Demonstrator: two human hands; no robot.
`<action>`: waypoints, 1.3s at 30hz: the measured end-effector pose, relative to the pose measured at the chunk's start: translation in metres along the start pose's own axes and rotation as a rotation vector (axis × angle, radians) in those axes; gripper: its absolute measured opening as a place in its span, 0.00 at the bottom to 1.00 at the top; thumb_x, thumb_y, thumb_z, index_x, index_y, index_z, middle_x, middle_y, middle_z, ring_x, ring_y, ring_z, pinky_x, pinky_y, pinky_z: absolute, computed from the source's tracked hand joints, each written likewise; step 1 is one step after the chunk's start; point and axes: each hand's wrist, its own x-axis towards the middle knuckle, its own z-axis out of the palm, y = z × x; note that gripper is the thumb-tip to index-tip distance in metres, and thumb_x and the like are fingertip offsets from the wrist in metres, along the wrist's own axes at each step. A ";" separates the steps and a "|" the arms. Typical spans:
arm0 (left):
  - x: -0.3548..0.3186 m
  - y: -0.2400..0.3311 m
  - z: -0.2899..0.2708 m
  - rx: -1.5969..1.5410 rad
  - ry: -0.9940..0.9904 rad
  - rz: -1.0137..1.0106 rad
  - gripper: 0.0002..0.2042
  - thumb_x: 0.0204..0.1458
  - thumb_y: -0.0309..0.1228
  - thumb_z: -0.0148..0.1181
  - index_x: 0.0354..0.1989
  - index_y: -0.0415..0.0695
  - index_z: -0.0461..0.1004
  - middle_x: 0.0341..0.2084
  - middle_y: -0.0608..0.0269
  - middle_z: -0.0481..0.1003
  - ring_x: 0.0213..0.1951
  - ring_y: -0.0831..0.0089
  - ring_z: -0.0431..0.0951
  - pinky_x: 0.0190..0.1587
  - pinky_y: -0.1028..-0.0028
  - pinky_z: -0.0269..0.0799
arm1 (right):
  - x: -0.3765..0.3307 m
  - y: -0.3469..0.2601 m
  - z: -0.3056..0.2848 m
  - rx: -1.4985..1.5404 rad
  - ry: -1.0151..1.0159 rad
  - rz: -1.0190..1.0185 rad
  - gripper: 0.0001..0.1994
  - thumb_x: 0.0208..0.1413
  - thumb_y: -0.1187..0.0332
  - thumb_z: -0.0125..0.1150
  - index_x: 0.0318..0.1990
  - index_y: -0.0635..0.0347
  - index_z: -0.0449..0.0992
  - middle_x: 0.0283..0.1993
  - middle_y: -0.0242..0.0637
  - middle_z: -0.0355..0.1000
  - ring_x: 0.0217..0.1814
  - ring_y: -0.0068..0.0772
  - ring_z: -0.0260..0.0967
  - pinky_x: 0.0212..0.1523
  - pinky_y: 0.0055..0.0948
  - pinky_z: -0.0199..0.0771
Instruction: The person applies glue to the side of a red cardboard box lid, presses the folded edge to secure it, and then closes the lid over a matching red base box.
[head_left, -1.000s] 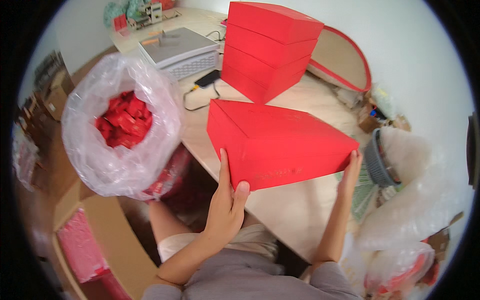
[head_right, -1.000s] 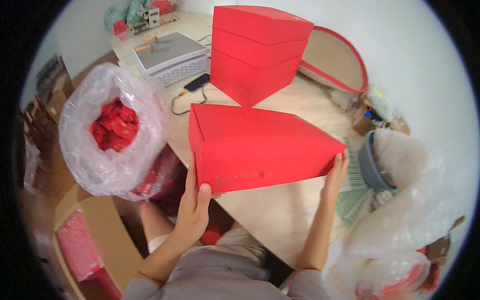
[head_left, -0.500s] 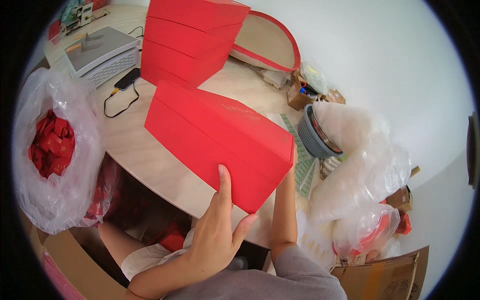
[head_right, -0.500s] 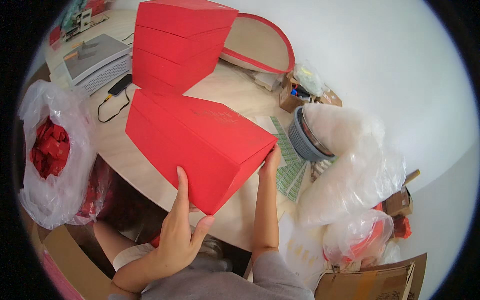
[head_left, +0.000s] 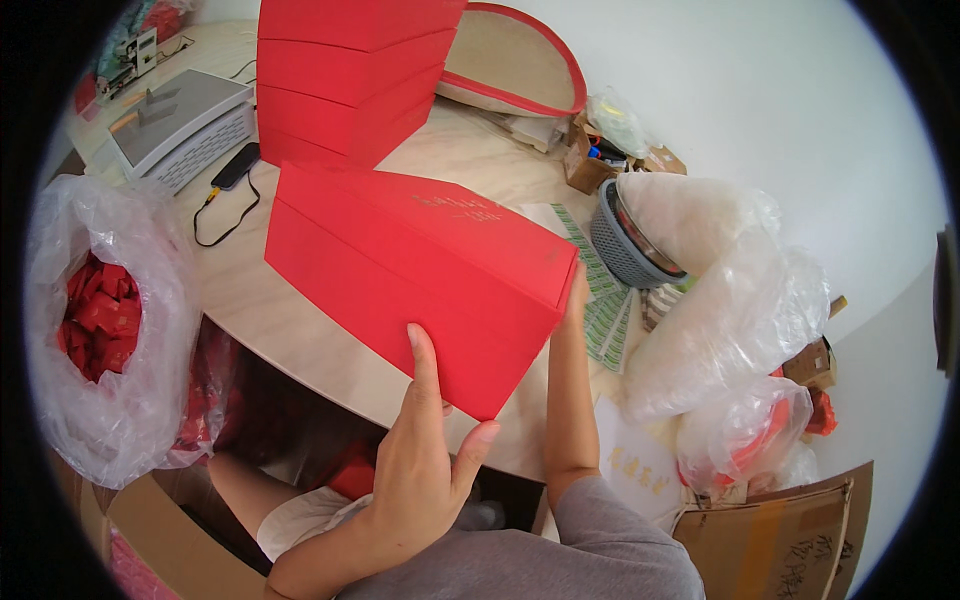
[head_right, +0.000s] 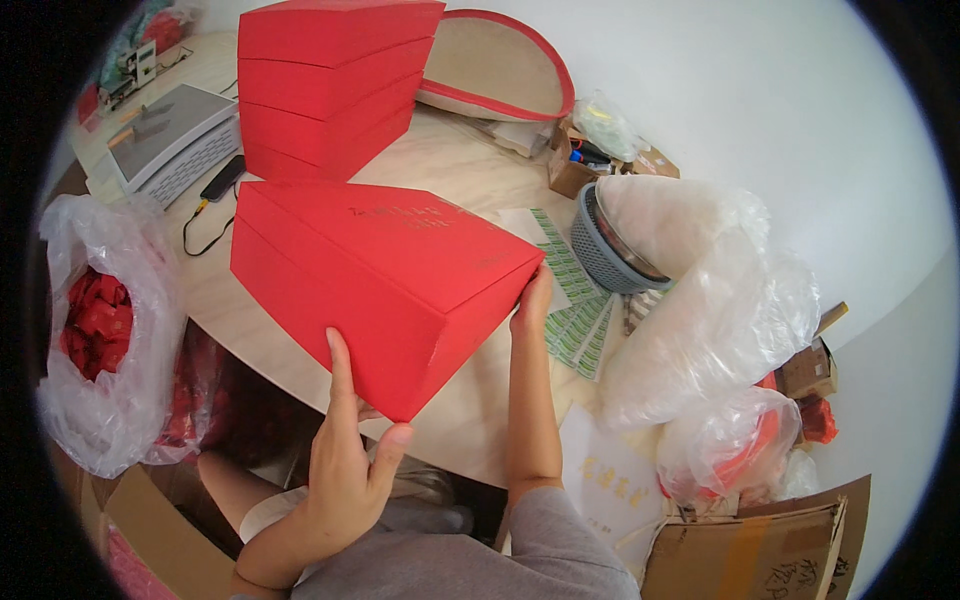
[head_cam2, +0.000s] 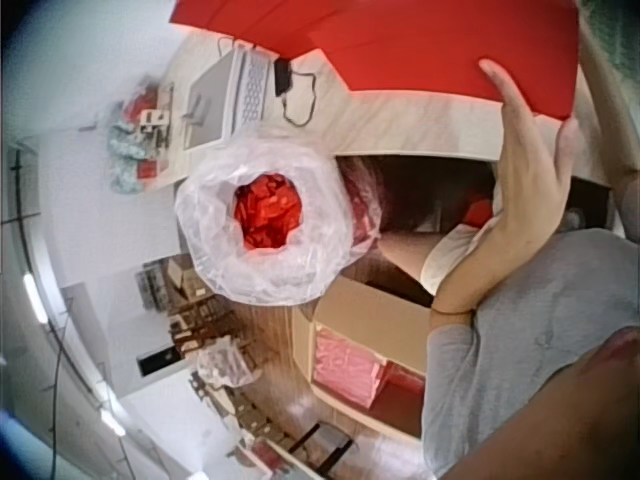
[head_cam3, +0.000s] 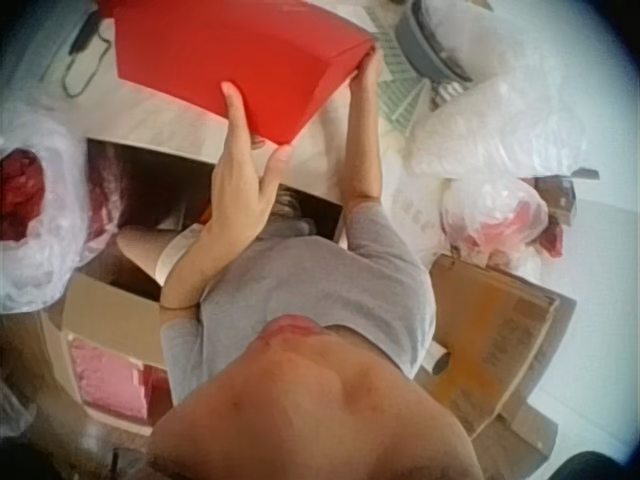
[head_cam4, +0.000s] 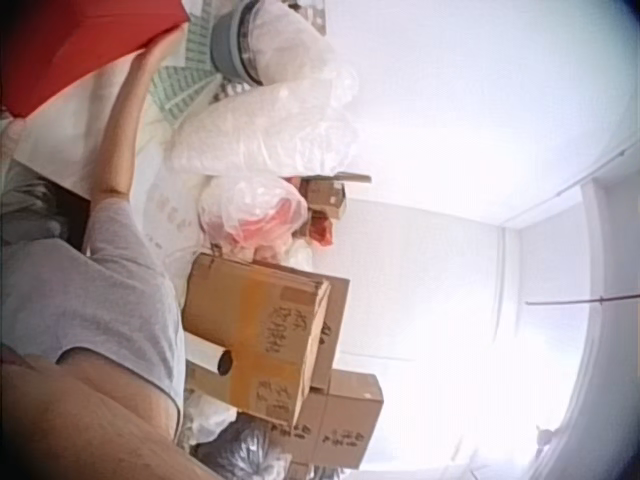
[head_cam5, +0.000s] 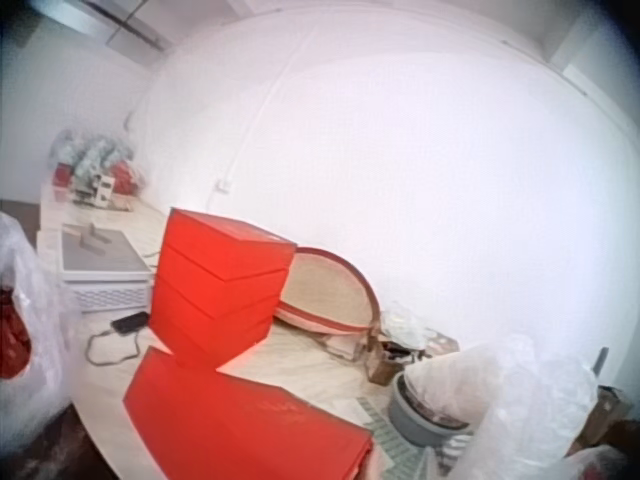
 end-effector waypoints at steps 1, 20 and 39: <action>0.000 0.000 -0.002 -0.008 0.006 -0.003 0.38 0.59 0.33 0.49 0.66 0.31 0.29 0.51 0.36 0.65 0.47 0.56 0.74 0.50 0.67 0.67 | -0.003 -0.001 0.004 0.014 -0.010 0.008 0.16 0.57 0.57 0.40 0.33 0.54 0.74 0.30 0.25 0.70 0.28 0.19 0.64 0.27 0.22 0.59; 0.013 -0.006 -0.039 -0.071 0.264 -0.052 0.35 0.61 0.37 0.43 0.67 0.36 0.31 0.57 0.36 0.60 0.48 0.61 0.73 0.50 0.70 0.68 | -0.030 -0.016 0.024 -0.144 -0.049 -0.204 0.19 0.62 0.58 0.42 0.53 0.61 0.65 0.53 0.34 0.66 0.56 0.26 0.60 0.59 0.27 0.53; 0.014 -0.019 -0.036 -0.228 0.344 -0.016 0.30 0.61 0.34 0.44 0.65 0.38 0.37 0.54 0.37 0.60 0.49 0.65 0.69 0.52 0.70 0.63 | -0.026 -0.009 0.028 -0.187 -0.055 -0.228 0.20 0.62 0.57 0.41 0.54 0.62 0.64 0.52 0.35 0.66 0.55 0.26 0.60 0.58 0.26 0.54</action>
